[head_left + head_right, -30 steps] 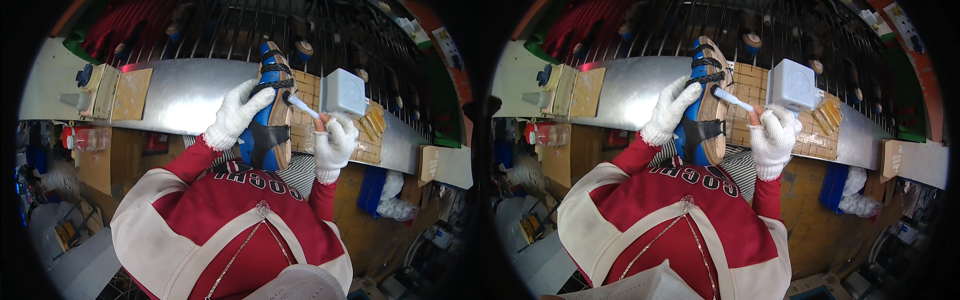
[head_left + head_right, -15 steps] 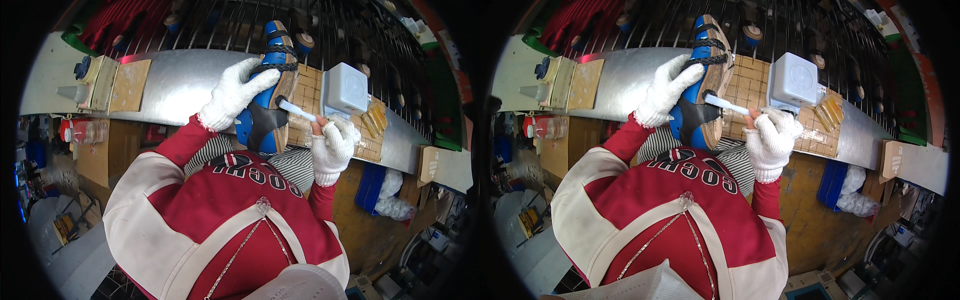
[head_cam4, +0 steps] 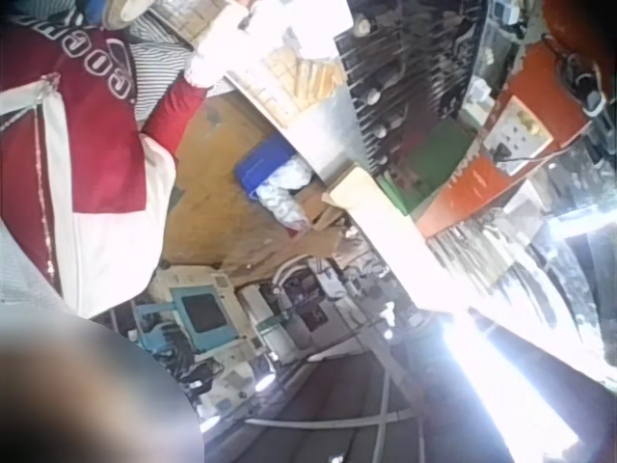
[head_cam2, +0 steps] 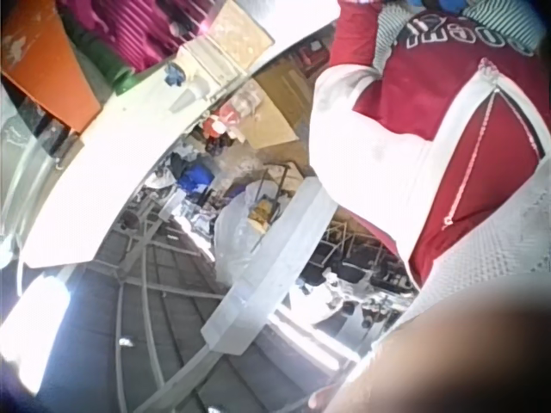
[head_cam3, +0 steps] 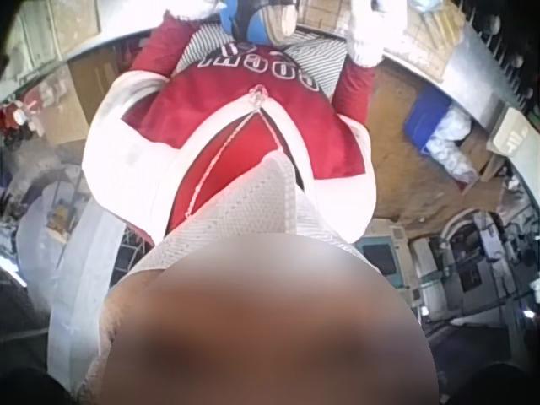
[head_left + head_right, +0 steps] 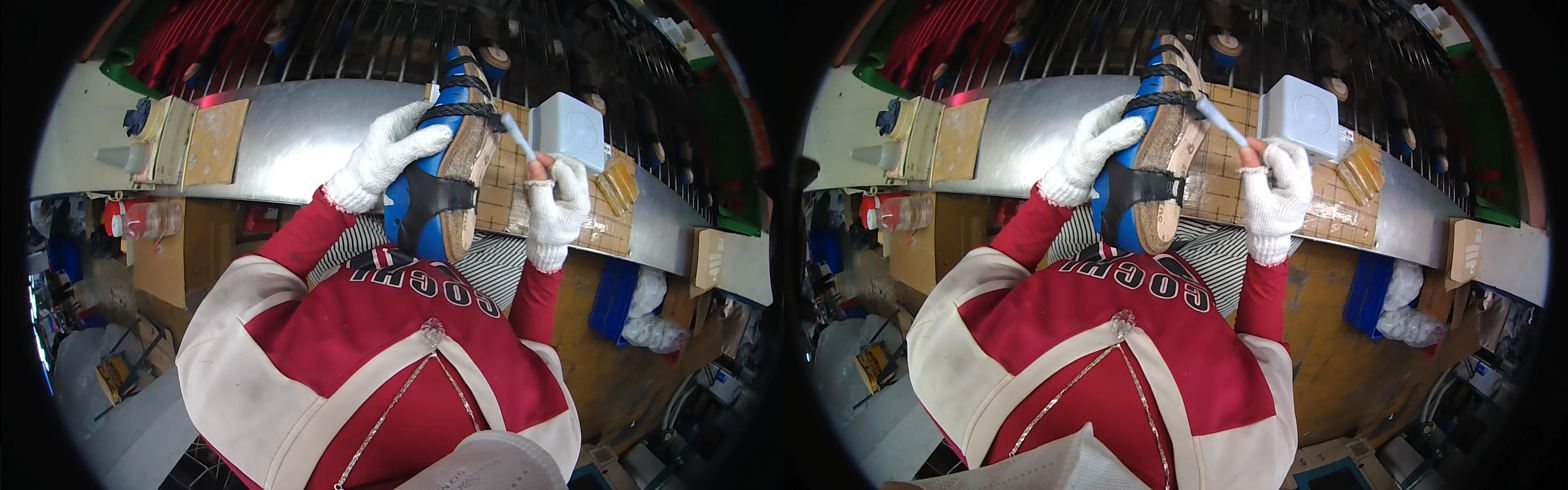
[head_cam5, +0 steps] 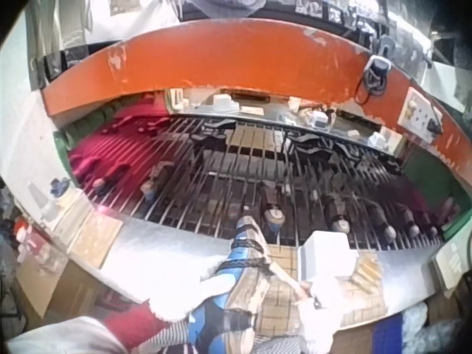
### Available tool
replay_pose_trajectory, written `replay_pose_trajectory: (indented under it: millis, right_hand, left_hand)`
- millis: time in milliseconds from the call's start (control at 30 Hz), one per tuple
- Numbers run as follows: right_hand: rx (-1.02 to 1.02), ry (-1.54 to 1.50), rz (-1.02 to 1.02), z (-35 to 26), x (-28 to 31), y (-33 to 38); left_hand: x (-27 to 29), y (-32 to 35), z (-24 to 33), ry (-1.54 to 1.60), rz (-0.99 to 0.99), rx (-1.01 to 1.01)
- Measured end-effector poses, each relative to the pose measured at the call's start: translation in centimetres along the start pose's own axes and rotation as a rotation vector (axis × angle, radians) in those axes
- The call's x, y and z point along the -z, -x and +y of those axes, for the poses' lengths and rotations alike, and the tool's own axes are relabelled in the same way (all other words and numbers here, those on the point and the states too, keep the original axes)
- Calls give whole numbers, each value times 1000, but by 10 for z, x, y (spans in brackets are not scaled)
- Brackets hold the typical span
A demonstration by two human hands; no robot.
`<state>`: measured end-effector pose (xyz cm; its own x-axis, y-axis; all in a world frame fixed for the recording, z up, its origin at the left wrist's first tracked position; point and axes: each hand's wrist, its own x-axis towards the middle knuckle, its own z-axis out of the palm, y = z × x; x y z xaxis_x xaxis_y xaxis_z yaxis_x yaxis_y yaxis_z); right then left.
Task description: The person holds a blue and black shoe and repeatedly applies a dark adhesive to the sole and side edges using a small brush. The shoe is rotated to access different areas while the person dips the brush into a container to reload adhesive.
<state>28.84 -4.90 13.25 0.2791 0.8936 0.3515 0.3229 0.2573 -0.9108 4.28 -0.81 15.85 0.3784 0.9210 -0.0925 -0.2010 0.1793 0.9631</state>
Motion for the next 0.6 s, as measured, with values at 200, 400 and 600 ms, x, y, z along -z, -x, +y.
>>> replay_pose_trajectory:
  millis: [200,400,600]
  right_hand:
    - [-248,-115,-375,-9,13,27]
    - [-106,122,-349,-28,26,41]
    - [7,268,-266,-29,16,45]
  left_hand:
    - [1,10,-13,94,211,-51]
    - [9,8,-12,-36,269,-142]
    - [10,9,-14,-56,261,-125]
